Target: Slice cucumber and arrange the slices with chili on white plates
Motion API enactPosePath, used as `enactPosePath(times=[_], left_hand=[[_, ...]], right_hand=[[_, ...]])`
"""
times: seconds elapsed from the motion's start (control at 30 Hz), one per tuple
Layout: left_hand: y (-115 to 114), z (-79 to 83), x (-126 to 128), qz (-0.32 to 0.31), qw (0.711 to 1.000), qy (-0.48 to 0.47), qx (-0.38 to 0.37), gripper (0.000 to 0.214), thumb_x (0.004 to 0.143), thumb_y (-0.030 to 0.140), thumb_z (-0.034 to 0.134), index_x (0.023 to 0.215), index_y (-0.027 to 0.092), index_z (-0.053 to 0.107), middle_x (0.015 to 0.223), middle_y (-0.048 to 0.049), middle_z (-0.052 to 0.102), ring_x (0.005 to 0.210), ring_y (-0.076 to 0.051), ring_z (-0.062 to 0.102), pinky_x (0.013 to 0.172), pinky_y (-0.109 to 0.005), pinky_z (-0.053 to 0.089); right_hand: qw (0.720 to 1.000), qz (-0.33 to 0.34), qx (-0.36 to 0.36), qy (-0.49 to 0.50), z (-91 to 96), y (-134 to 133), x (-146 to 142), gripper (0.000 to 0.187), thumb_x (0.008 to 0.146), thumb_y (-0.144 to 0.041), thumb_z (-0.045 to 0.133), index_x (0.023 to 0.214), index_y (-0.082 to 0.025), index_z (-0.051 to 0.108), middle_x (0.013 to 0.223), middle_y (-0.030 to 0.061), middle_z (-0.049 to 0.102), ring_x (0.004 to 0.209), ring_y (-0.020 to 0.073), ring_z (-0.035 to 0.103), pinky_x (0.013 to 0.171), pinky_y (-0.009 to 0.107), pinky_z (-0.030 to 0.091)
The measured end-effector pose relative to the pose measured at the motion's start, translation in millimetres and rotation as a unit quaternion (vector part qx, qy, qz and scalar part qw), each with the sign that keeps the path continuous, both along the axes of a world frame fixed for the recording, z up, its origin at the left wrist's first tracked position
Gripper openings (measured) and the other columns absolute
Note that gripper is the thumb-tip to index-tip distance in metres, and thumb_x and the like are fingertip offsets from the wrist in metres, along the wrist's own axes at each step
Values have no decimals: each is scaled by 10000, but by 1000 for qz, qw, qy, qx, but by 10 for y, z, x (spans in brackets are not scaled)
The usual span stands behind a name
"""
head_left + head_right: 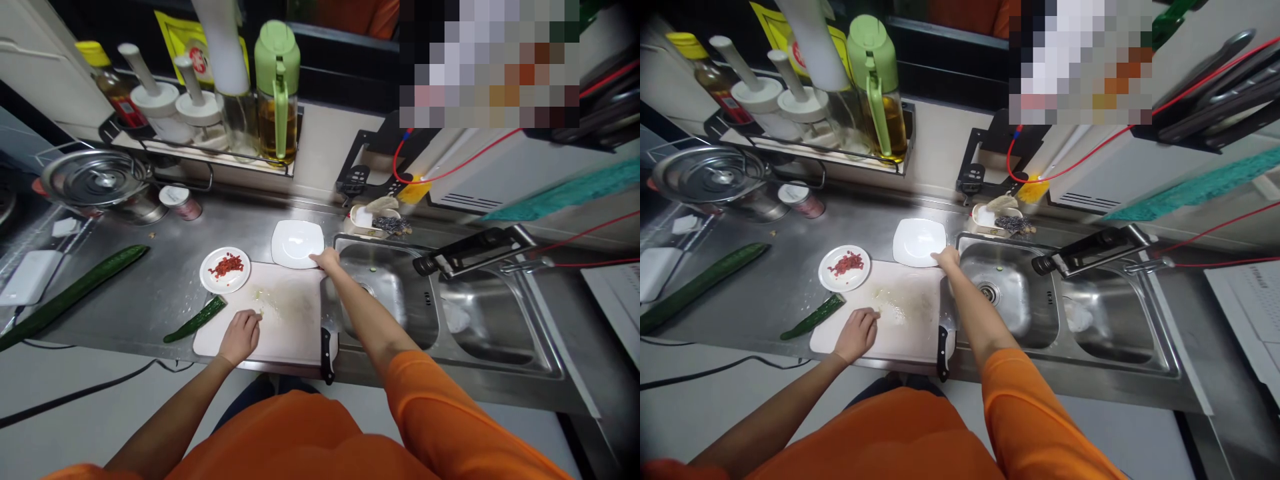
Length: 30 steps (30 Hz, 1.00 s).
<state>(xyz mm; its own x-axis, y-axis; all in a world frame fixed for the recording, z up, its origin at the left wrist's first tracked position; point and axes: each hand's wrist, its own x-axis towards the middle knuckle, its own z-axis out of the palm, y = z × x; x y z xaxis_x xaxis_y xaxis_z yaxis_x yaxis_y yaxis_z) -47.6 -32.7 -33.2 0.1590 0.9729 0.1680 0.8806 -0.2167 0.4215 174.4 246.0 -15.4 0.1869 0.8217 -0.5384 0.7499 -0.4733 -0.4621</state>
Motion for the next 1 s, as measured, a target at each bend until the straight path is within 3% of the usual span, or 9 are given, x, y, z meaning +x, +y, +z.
enactPosePath(times=[0.13,0.23,0.43,0.6,0.67,0.73,0.8,0.87,1.0], left_hand=[[3,25,8,3,1000,4,1,221,838,167,441,1016,168,573,964,-105,552,961,-234,514,861,-404,455],[3,31,6,6,1000,7,1,213,842,169,438,1006,163,574,962,-105,555,955,-232,515,857,-401,458],[1,14,-4,12,1000,-5,3,217,860,176,428,1022,163,571,968,-105,561,949,-228,518,861,-407,458],[-23,24,1,4,999,-33,17,229,869,179,431,1058,172,560,986,-95,569,970,-208,519,878,-375,449],[-42,72,-22,45,998,-37,33,237,863,171,437,1064,174,561,1006,-98,568,1000,-208,513,899,-379,429],[-54,144,-79,147,988,-16,47,242,845,186,463,1062,165,567,1056,-122,550,1049,-239,488,922,-422,393],[-50,216,-170,275,960,25,43,284,822,229,501,1088,150,562,1139,-156,510,1107,-292,441,929,-482,352],[-34,260,-283,362,930,66,24,358,807,279,527,1134,133,539,1206,-179,469,1150,-335,391,928,-516,324],[-11,246,-492,373,920,111,-36,407,824,316,505,1176,110,510,1101,-172,528,1110,-326,420,924,-501,326]], right_hand=[[998,36,20,-45,220,-66,-7,597,651,-386,764,1116,-80,547,1171,234,586,1122,311,545,899,366,448],[993,69,47,-89,422,-273,38,601,761,-483,647,1195,-108,467,1124,197,610,1071,292,570,836,354,458],[959,235,30,-157,635,-1338,269,395,887,-426,489,1157,-140,452,950,138,659,925,247,628,727,297,435],[943,268,-19,-199,601,-2125,398,353,913,-394,453,1155,-137,437,944,129,658,892,247,644,671,289,433],[940,266,-31,-210,579,-2271,391,351,908,-381,463,1169,-149,428,960,122,651,887,241,646,664,285,434],[940,264,-32,-212,556,-2345,362,379,898,-366,483,1200,-150,411,970,121,642,892,239,644,665,284,433],[944,256,-27,-206,530,-2380,330,401,888,-357,502,1217,-151,402,982,123,634,900,237,640,669,284,432],[949,245,-20,-200,501,-2401,309,384,885,-339,502,1207,-152,411,995,125,626,904,234,635,673,282,427],[953,239,12,-188,448,-2442,310,310,890,-273,465,1164,-132,439,965,127,623,887,224,624,687,280,412]])
